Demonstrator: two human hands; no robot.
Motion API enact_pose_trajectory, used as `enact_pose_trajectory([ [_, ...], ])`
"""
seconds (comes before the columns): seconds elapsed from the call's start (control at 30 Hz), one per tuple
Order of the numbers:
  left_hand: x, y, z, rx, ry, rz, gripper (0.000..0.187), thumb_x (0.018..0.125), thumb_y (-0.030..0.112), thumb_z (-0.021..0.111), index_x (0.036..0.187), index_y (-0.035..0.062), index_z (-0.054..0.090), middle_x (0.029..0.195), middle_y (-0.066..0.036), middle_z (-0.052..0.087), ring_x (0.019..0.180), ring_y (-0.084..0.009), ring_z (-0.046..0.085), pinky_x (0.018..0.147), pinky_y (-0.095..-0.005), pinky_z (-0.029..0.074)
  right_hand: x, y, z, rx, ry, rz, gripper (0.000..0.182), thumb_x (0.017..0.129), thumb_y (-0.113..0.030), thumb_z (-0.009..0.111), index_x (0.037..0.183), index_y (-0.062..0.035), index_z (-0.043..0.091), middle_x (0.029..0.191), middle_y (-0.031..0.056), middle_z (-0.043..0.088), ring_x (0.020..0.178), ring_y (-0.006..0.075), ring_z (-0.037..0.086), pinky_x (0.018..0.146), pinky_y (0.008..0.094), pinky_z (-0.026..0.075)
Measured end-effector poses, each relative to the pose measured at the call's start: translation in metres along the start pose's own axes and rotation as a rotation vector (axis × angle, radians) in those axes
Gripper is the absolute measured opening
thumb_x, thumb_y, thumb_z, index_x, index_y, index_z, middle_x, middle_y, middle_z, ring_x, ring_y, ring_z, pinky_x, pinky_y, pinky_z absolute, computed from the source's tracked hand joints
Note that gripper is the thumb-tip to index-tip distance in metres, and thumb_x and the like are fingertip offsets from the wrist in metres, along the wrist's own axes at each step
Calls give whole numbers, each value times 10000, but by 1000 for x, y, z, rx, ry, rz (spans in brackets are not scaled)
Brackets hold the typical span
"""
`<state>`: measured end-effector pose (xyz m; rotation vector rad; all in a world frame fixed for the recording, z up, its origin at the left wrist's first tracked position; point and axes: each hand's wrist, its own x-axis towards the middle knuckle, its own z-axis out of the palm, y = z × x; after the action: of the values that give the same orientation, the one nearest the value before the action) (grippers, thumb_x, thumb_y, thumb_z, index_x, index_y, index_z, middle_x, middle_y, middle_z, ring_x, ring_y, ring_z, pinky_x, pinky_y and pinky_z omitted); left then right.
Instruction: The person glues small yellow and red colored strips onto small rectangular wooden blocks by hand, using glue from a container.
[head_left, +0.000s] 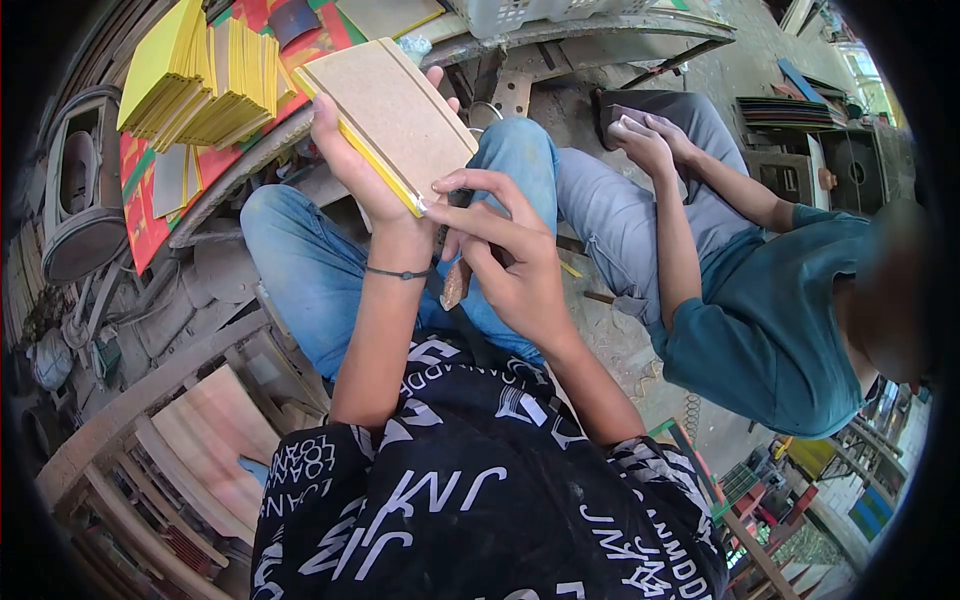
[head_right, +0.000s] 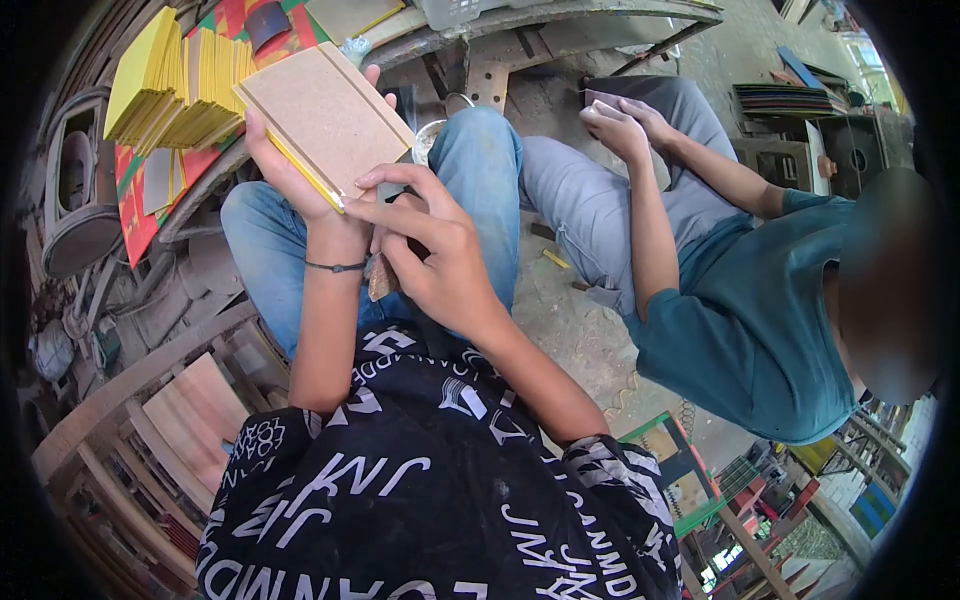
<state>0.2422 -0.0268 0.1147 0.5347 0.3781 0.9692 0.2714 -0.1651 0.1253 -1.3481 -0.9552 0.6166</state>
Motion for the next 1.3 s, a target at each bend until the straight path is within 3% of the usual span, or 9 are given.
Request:
enact_pose_trajectory([
  [0.03,0,0,2,-14,6,-14,749,894,646,405,1320,31,432,1158,-181,555,1057,-323,616,775,-450,566,0,0,0,-1,0,-2,387,775,108,524,1096,-15,702,1208,135,541,675,97,560,699,259,497],
  [0.27,-1,-7,0,-67,-13,-76,764,882,661,425,1318,33,434,1147,-174,556,1050,-331,621,763,-451,568,0,0,-5,-102,39,-49,300,764,116,537,988,8,705,1123,138,596,691,114,601,655,260,500],
  [0.47,-1,-5,-2,-168,-57,-187,806,855,695,452,1338,50,425,1209,-185,526,1136,-390,564,835,-550,521,3,-8,-12,240,52,151,218,857,97,486,1000,48,643,1098,111,598,717,101,615,642,245,498],
  [0.53,-3,-4,-2,-275,-129,-254,897,852,683,448,1439,15,334,1414,-236,405,1297,-462,408,1023,-633,376,3,-9,-14,346,94,198,171,883,69,524,1041,27,573,1009,71,605,727,74,599,618,216,481],
  [0.67,-5,-3,1,-333,-192,-292,956,823,705,483,1461,16,301,1470,-273,314,1350,-480,312,1092,-637,271,1,-14,-25,325,212,229,145,870,-19,664,933,-39,535,812,8,585,599,38,520,478,182,385],
  [0.8,-4,-4,-6,-453,-258,-363,984,806,714,502,1469,19,290,1469,-309,280,1337,-489,311,1096,-620,276,-7,-9,-38,420,248,321,113,903,-59,640,935,-35,534,769,16,567,543,44,481,435,185,356],
  [0.87,-3,-3,-10,-539,-311,-443,943,821,742,443,1442,39,346,1389,-296,404,1268,-469,427,973,-649,398,-11,-7,-40,420,250,305,95,919,-72,620,934,-32,535,766,21,565,540,47,481,436,186,359],
  [1.17,-18,27,-50,-560,-315,-415,931,816,701,486,1449,36,331,1421,-301,365,1300,-471,386,1064,-637,306,-41,7,-53,347,226,274,166,983,-157,542,885,-26,515,699,24,540,503,61,460,408,197,354],
  [1.3,-37,56,-80,-200,-104,-239,925,810,642,545,1479,55,291,1492,-227,319,1348,-506,299,1093,-658,241,-49,22,-61,348,290,366,216,983,-164,547,819,-27,513,687,28,543,466,64,456,382,216,339],
])
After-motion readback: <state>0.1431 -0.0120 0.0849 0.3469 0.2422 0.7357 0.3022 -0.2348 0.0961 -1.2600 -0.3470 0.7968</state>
